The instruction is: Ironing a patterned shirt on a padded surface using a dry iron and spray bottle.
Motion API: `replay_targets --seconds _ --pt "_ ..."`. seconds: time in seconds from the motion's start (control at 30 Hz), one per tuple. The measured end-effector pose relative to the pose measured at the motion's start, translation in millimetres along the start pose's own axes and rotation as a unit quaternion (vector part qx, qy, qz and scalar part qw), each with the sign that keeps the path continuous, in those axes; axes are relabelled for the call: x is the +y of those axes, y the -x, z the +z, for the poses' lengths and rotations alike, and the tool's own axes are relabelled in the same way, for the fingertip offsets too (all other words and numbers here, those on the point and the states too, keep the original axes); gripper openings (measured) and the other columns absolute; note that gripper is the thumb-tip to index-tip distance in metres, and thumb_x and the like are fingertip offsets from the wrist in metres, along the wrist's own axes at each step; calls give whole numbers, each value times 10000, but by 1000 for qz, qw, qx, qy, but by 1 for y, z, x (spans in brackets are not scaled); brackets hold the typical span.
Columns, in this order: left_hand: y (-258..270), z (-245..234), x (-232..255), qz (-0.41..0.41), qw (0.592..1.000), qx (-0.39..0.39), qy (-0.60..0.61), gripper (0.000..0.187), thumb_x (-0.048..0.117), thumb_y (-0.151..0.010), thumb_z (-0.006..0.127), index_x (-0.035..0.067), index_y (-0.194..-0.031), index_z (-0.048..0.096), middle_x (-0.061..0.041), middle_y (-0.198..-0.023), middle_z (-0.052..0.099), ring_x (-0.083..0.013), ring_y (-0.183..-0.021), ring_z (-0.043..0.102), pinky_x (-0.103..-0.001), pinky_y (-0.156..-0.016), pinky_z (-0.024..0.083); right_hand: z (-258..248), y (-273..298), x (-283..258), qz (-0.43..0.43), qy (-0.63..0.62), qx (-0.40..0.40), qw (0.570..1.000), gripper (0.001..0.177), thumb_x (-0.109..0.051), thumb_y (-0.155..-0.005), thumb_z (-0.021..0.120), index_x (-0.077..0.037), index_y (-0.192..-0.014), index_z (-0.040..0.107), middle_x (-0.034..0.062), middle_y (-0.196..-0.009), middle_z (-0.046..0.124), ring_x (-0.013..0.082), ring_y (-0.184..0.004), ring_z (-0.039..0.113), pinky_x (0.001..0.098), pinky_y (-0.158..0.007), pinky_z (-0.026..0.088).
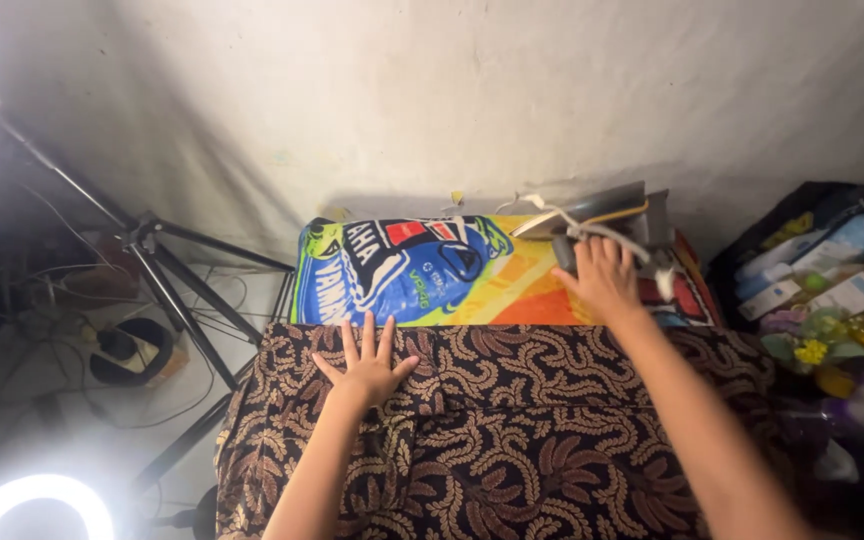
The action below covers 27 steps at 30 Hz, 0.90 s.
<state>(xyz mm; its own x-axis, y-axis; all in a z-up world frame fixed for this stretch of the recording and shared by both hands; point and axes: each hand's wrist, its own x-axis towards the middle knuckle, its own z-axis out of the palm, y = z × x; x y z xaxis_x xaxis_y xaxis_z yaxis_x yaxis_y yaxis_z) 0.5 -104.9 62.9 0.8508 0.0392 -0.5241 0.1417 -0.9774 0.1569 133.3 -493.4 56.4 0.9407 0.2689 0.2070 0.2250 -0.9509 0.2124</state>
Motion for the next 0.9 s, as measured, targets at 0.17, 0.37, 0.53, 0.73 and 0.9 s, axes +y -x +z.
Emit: replay_targets --seconds 0.17,0.37,0.53,0.73,0.9 --pt "2 1 1 -1 1000 6 -10 866 782 -936 285 401 -1628 -69 50 -1709 -230 -291 -1554 -264 -831 -1089 -72 16 28 -6 55 -42 -7 998 734 -567 -1034 407 6 -1490 370 250 -1544 352 394 -1466 287 640 -1183 229" --pt "-1 5 -1 3 1000 18 -8 867 802 -918 289 425 -1620 -51 65 -1701 -244 -280 -1551 -262 -824 -1086 -81 -26 124 18 -33 -264 -45 963 739 -515 -1031 439 -87 -1596 233 228 -1659 241 381 -1514 213 557 -1205 276" --pt "-2 7 7 -5 999 23 -37 862 780 -931 303 416 -1625 -58 47 -1704 -204 -304 -1557 -221 -817 -1089 -62 2 206 86 103 -106 -89 985 771 -570 -992 422 -196 -1621 180 163 -1661 196 366 -1536 181 544 -1196 240" --pt "5 35 72 78 943 227 -229 724 257 -996 464 170 -1623 112 -62 -1701 6 -363 -1525 -62 -782 -1069 -31 62 236 142 329 -293 -89 893 970 -717 -942 372 -107 -1649 109 284 -1633 251 454 -1492 294 537 -1196 298" --pt "76 53 172 224 945 227 -73 646 500 -1032 447 156 -1562 314 -48 -1685 189 -294 -1578 31 -753 -1174 31 58 234 171 370 -364 -186 834 1126 -799 -861 503 -43 -1616 147 313 -1593 315 440 -1465 363 532 -1177 344"
